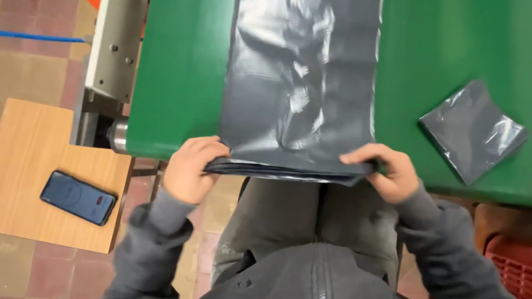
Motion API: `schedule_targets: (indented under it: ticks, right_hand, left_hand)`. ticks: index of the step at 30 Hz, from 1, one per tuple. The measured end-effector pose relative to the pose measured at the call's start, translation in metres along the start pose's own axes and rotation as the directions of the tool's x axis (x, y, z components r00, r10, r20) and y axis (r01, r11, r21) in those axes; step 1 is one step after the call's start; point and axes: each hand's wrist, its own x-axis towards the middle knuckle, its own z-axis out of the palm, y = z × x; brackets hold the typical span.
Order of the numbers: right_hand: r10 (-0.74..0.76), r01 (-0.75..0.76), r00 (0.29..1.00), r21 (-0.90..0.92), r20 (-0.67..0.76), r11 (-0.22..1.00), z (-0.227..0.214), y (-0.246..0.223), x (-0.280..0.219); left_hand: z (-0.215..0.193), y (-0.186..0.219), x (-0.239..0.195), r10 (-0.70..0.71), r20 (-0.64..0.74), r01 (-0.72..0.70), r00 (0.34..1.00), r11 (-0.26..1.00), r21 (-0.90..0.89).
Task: Folding plastic bags and placing them into a storage crate.
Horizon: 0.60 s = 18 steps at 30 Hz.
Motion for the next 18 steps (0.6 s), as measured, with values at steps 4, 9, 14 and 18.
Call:
schedule_targets:
  ticks: [4,9,14,18]
  right_hand:
    - [0.207,-0.225,0.960,-0.078,-0.190,0.971,-0.047,0.031,-0.001]
    - [0.094,-0.122,0.946,-0.070,-0.311,0.990,-0.069,0.054,0.136]
    - [0.135,-0.198,0.915,-0.132,-0.381,0.971,-0.088,0.158,0.206]
    - [0.191,-0.260,0.931,-0.197,-0.311,0.946,-0.095,0.189,0.222]
  left_hand:
    - [-0.013,-0.009,0.057,-0.073,0.118,0.127,0.990,0.822,-0.555]
    - [0.067,-0.063,0.197,-0.117,-0.114,0.044,0.987,0.864,-0.501]
    - [0.128,-0.108,0.262,-0.310,-0.057,0.255,0.949,0.861,-0.440]
    - [0.135,-0.122,0.265,-0.325,-0.041,0.293,0.945,0.893,-0.341]
